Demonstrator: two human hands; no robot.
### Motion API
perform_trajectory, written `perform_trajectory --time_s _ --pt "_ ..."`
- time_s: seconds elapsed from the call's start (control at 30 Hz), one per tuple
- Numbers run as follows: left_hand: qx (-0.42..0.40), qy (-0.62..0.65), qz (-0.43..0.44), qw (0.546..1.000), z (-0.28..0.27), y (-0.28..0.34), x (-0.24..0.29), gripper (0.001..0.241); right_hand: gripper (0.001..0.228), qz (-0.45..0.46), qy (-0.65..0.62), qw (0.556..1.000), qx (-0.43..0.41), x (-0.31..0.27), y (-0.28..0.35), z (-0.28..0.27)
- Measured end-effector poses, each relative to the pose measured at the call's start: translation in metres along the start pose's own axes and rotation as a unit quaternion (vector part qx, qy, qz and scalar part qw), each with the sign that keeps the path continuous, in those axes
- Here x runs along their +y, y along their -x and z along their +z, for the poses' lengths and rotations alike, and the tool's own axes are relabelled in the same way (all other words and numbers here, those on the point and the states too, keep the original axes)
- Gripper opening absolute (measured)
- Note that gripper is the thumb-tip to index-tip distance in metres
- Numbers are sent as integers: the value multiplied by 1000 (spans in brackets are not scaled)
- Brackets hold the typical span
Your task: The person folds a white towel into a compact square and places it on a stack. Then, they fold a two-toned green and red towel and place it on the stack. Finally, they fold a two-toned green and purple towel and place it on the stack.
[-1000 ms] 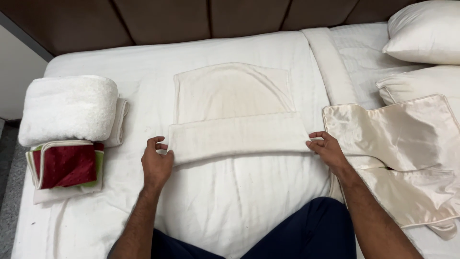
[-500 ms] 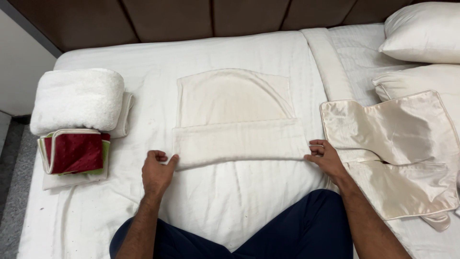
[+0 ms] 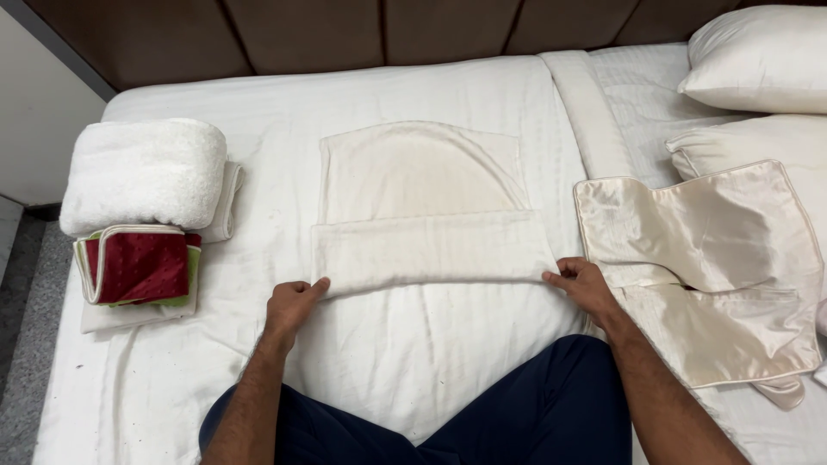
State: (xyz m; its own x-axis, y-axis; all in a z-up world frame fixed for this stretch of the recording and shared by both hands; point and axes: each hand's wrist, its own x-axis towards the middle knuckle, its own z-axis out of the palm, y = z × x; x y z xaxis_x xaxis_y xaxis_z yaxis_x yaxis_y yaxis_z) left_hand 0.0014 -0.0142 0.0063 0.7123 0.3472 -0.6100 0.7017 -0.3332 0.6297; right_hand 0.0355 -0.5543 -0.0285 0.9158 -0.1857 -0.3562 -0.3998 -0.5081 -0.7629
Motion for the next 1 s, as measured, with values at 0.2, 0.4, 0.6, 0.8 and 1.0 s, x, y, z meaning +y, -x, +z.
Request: perform_trajectory --time_s 0.2,0.4,0.6,0.8,1.0 --pt "4 91 40 995 -17 -18 -11 44 38 -26 -82 996 -26 -8 6 -10" --pt "7 2 -11 1000 -31 -18 -27 38 44 -18 100 989 -106 5 6 -6" --pt "11 -96 -11 995 -27 -5 -15 42 61 -26 193 966 -169 -15 18 -3" --pt "44 -19 14 999 -31 27 10 34 37 -15 27 988 -148 -4 13 -10" --pt "53 115 95 987 -29 33 11 28 22 -11 -49 993 -108 -6 18 -16"
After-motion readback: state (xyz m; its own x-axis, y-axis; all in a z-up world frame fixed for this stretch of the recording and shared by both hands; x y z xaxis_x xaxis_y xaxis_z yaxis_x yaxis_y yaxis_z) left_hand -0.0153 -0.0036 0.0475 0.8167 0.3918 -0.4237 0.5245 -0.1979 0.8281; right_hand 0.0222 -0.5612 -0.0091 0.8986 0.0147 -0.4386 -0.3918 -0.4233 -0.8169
